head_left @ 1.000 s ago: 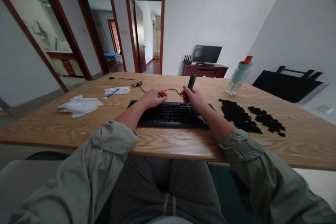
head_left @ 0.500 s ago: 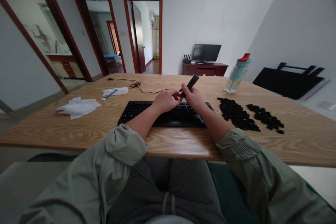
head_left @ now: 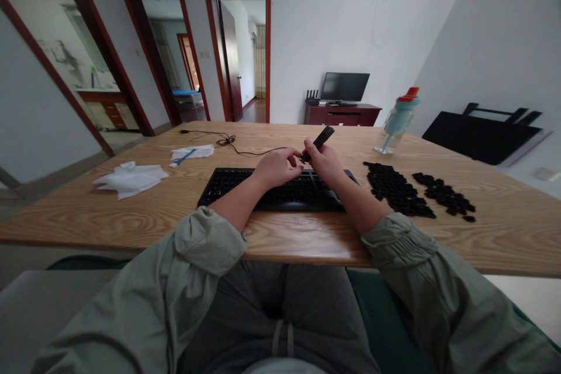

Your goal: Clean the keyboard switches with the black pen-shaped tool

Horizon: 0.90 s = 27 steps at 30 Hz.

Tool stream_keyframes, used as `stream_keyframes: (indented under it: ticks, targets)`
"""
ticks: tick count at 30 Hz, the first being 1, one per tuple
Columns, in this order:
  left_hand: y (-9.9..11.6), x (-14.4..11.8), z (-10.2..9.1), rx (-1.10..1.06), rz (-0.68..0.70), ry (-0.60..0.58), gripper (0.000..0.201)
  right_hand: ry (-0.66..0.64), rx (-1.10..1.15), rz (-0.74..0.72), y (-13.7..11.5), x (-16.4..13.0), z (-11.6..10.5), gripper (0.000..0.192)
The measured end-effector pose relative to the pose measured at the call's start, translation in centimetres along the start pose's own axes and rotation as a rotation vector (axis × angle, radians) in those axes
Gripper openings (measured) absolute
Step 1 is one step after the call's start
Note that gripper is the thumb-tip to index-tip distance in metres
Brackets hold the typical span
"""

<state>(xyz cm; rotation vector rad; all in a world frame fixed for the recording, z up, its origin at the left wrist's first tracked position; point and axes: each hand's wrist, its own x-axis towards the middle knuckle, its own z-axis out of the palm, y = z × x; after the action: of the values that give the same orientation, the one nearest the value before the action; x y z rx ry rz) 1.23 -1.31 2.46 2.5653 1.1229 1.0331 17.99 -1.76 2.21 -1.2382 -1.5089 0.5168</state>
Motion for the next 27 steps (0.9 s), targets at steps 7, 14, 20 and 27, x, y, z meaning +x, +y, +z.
stream_keyframes:
  ticks: [7, 14, 20, 27]
  targets:
    - [-0.44, 0.03, 0.47, -0.003, 0.011, -0.022, 0.027, 0.011, 0.134, 0.037, 0.59, 0.39, 0.23, 0.058]
    - [-0.75, 0.25, 0.74, 0.016, 0.028, -0.028, 0.029, 0.016, 0.151, 0.043, 0.49, 0.25, 0.41, 0.058]
    - [-0.89, 0.3, 0.88, 0.011, 0.037, -0.031, 0.025, -0.016, 0.176, 0.058, 0.2, 0.08, 0.52, 0.059]
    - [-0.83, 0.21, 0.9, 0.043, -0.004, -0.045, 0.022, -0.016, 0.185, 0.069, 0.14, 0.04, 0.67, 0.058]
